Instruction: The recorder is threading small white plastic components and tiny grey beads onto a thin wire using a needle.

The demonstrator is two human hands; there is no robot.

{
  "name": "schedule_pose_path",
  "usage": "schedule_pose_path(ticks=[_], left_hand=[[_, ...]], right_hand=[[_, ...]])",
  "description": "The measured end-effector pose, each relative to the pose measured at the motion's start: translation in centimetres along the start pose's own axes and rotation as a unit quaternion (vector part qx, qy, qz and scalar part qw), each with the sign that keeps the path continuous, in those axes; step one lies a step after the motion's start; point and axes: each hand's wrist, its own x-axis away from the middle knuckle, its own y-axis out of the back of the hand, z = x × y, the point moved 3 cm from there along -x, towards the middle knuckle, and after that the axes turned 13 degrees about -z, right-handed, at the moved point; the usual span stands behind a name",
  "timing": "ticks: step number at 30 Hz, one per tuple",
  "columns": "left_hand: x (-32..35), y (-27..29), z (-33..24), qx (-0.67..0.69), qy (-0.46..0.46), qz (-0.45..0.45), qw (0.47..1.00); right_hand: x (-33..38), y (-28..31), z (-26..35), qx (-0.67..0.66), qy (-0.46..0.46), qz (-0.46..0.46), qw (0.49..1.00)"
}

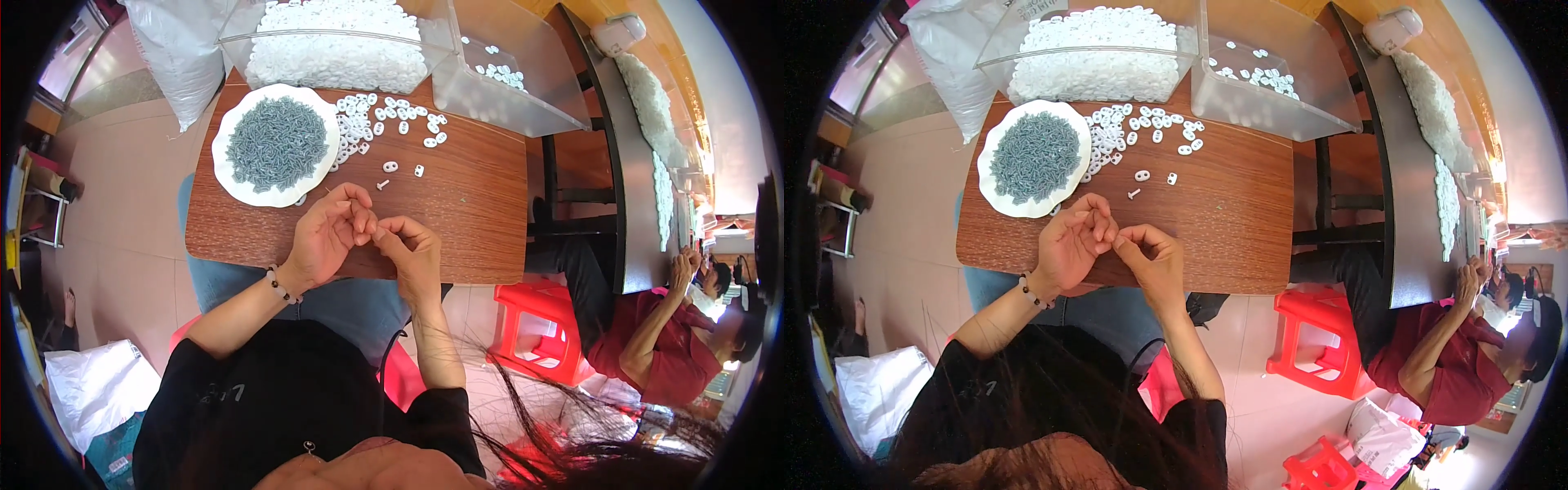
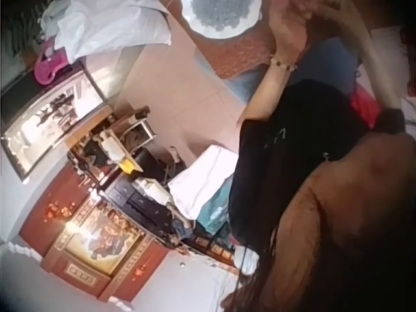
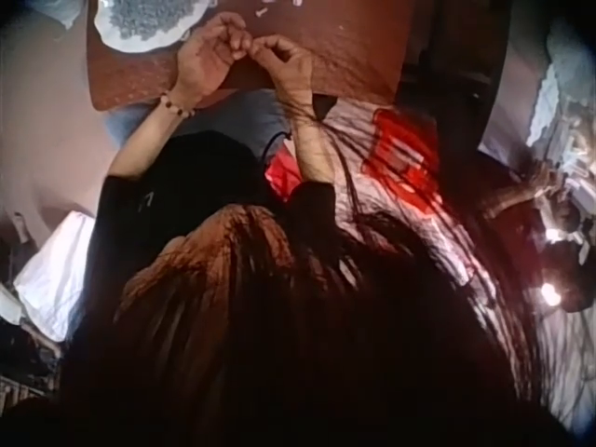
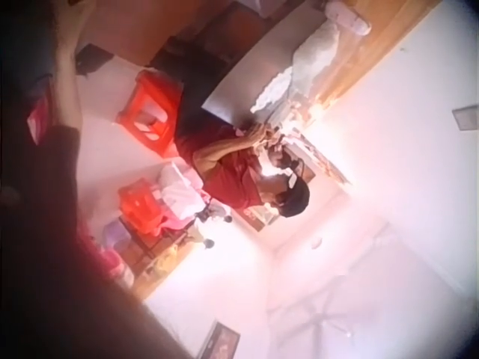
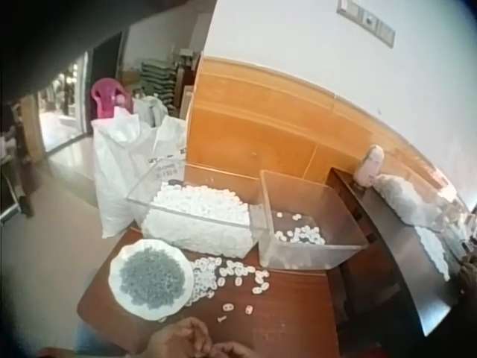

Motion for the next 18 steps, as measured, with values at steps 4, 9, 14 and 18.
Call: schedule_pose_path(ticks=[4,9,14,18], left_hand=[[-0.1,0.0,0.1,-0.017,-0.015,0.015,1.0],[-0.4,0.4,0.4,-0.022,-0.028,0.01,0.999],[-0.5,0.0,0.1,0.03,-0.002,-0.013,0.999],[-0.9,0.2,0.3,0.053,0.001,-0.012,0.999]], right_hand=[[-0.2,-0.3,0.0,-0.036,-0.029,0.015,0.999],[-0.5,-0.6,-0.5,-0.039,-0.032,0.017,0.999],[-0.8,-0.5,-0.9,-0.071,-0.019,0.021,0.997],[-0.9,-0.6,-0.6,-0.069,-0.037,0.005,0.997]])
